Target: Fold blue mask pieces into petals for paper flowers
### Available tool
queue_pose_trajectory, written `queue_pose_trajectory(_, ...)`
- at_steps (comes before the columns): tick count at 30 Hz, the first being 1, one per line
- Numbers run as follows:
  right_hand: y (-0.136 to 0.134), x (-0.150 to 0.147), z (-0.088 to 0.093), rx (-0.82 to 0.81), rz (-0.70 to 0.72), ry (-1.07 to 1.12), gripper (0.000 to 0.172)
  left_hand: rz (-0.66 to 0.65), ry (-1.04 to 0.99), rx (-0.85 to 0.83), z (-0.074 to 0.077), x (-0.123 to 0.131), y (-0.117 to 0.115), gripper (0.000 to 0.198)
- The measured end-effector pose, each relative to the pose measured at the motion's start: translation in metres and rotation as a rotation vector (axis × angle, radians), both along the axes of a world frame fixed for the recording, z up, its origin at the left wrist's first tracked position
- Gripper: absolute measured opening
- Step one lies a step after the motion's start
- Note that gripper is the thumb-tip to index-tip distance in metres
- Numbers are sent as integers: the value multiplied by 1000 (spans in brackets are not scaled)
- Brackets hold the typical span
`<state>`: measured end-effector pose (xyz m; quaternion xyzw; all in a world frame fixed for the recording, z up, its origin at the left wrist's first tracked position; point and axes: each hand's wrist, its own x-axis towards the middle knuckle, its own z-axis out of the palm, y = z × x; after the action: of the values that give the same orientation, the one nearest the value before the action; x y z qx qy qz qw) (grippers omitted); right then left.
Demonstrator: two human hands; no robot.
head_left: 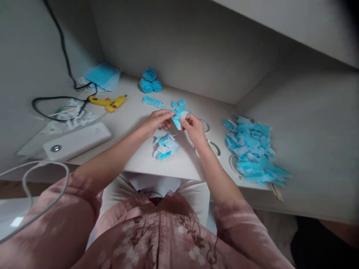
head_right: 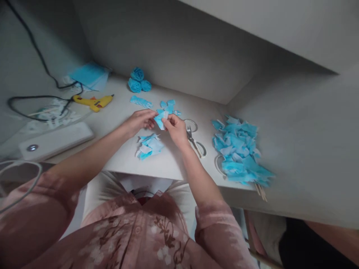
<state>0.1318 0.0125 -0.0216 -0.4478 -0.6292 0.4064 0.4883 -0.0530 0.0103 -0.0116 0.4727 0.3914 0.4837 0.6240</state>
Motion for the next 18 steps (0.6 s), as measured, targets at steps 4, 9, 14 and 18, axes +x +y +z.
queue_pose_trajectory(4,-3,2,-4,55,-94,-25,32,12,92,30,4,2,-3,13)
queue_pose_trajectory(9,7,1,-7,41,-162,21,32,32,83,56,2,-2,4,22)
queue_pose_trajectory(14,5,3,-7,66,-124,67,36,20,30,33,6,-3,2,22)
queue_pose_trajectory(18,2,2,-8,56,-67,14,36,-64,80,57,5,-1,0,16)
